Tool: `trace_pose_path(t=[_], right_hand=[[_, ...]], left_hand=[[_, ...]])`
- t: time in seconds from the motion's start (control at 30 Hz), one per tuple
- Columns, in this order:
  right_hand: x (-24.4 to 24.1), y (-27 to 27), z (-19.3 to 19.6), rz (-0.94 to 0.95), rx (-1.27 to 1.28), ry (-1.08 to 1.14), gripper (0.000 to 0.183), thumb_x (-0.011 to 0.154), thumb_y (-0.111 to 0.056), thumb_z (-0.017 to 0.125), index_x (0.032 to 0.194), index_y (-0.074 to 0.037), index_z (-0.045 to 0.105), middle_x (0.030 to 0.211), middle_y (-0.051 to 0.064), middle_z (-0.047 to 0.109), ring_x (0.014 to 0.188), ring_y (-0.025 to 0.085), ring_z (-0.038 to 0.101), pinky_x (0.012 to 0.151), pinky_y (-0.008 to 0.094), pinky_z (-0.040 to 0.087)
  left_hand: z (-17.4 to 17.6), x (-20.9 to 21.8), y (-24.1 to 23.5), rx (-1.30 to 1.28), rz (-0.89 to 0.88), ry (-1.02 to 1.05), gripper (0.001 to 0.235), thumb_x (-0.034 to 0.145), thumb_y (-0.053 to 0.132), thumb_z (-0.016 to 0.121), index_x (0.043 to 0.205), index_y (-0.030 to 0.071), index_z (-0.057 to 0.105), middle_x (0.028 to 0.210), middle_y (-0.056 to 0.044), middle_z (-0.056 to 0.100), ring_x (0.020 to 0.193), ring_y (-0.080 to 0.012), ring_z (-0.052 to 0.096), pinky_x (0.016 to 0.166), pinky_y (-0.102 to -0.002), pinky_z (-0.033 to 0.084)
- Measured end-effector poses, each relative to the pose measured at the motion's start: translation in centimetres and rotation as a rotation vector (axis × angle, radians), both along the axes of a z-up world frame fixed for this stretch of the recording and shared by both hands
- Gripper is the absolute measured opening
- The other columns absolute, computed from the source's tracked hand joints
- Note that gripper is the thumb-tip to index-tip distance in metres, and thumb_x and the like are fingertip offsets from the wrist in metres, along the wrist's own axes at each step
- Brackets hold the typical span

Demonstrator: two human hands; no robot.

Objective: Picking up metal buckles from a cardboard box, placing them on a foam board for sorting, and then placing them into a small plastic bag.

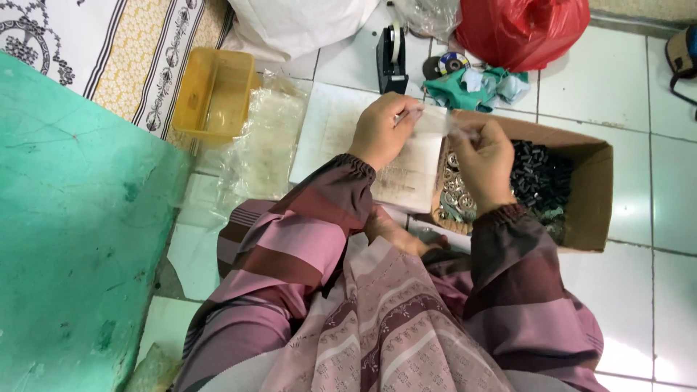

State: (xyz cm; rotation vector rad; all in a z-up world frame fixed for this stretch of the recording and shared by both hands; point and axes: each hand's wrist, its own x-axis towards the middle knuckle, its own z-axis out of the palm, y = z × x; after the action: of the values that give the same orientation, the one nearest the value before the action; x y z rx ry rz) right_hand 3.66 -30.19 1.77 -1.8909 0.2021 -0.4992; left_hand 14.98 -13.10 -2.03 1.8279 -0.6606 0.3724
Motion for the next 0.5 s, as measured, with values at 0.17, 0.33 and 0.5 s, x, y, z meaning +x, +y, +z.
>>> trace_pose_path(t=[0.17,0.33,0.5], right_hand=[[-0.7,-0.2,-6.1,0.046,-0.091,-0.01,0.008,0.099,-0.001,0.073,0.104,0.001,0.066,0.11,0.023,0.074,0.099,0.029,0.072,0.08,0.035,0.056],[-4.7,0.1,-13.0,0.079,-0.225,0.078,0.008,0.092,-0.004,0.079,0.096,-0.005,0.072,0.105,0.017,0.076,0.097,0.03,0.074,0.078,0.037,0.059],[-7.7,-0.1,-17.0,0.142,-0.43,0.184,0.018,0.09,0.003,0.069,0.097,-0.01,0.079,0.105,0.01,0.078,0.097,0.033,0.074,0.084,0.041,0.06]], left_hand=[[-5.3,-1.3,2.3,0.139,-0.126,0.155,0.01,0.099,0.013,0.068,0.103,0.02,0.074,0.098,0.004,0.072,0.104,-0.0182,0.071,0.093,-0.035,0.059],[-9.4,-5.5,5.1,0.355,-0.226,0.191,0.008,0.103,0.014,0.066,0.104,0.01,0.073,0.105,-0.007,0.073,0.115,-0.0294,0.069,0.103,-0.046,0.057],[-12.4,-7.8,7.1,0.679,-0.313,-0.085,0.009,0.103,0.021,0.067,0.103,0.015,0.074,0.106,-0.002,0.073,0.12,-0.0217,0.066,0.112,-0.04,0.052]])
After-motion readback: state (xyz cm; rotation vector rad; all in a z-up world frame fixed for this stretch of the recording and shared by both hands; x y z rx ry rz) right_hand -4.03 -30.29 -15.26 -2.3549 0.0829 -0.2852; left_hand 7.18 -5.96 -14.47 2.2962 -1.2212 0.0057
